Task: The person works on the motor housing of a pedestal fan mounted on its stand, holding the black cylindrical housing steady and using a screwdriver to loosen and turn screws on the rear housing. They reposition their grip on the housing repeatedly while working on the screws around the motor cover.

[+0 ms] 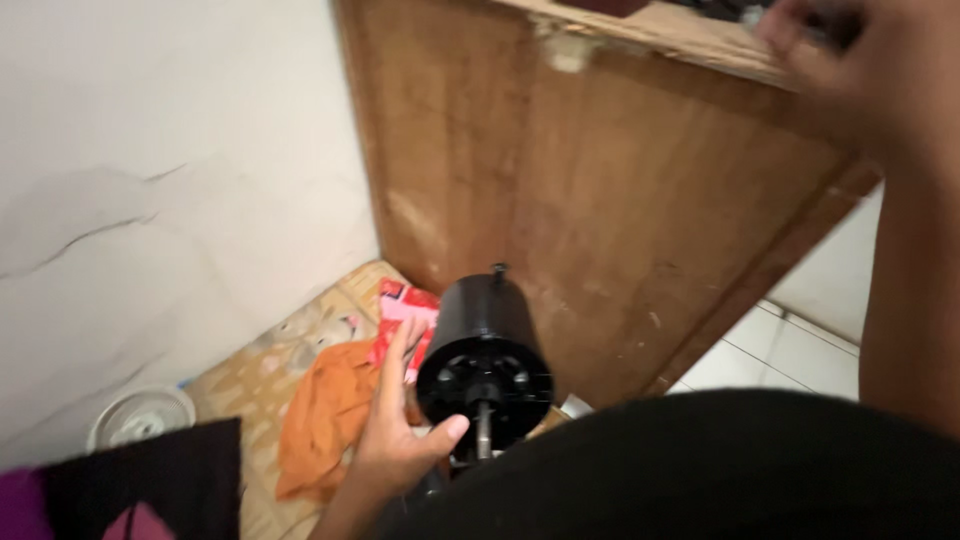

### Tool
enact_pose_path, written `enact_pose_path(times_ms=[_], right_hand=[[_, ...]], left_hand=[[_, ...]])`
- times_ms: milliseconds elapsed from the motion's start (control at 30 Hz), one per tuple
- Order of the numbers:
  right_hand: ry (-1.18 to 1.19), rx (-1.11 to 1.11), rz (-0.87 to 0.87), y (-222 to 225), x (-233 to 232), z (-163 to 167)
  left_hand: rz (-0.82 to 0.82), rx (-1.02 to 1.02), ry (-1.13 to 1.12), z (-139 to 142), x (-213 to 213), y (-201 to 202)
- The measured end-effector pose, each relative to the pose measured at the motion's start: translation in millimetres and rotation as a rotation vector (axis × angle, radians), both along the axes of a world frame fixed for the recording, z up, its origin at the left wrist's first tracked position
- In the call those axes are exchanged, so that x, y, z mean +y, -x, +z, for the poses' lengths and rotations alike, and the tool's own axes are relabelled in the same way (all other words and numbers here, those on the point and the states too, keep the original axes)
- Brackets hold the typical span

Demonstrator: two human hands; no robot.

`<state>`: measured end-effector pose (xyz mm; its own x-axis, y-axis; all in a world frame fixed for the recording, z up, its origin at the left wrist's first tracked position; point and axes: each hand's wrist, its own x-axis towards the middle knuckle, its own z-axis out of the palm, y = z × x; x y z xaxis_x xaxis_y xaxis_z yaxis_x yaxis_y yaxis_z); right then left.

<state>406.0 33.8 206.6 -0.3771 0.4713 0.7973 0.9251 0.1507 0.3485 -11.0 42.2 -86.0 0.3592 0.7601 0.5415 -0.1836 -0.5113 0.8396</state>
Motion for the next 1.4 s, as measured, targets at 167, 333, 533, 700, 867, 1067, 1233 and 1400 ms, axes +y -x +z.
enact_pose_path(times_ms=[167,333,533,700,867,1067,1233,1400], right_hand=[[0.174,0.043,0.447,139,-58,-66],[0.394,0.393,0.690,213,-99,-104],[0.342,0.370,0.742,224,-88,-126],[0.452,0.552,0.680,230,-98,-131],[0.609,0.640,0.621,231,-99,-130],[0.589,0.636,0.503,236,-91,-135],[0.590,0.639,0.498,236,-91,-135],[0.580,0.604,0.513,232,-94,-131]], left_hand=[[0.255,-0.168,-0.201,41,-11,3],[0.219,-0.086,-0.441,87,-31,11],[0.102,-0.050,-0.483,113,-41,6],[-0.063,-0.246,-0.268,99,-35,3],[-0.062,-0.396,-0.102,87,-25,1],[-0.021,-0.384,-0.140,88,-21,1],[0.020,-0.338,-0.197,94,-18,2],[0.037,-0.217,-0.279,107,-20,8]])
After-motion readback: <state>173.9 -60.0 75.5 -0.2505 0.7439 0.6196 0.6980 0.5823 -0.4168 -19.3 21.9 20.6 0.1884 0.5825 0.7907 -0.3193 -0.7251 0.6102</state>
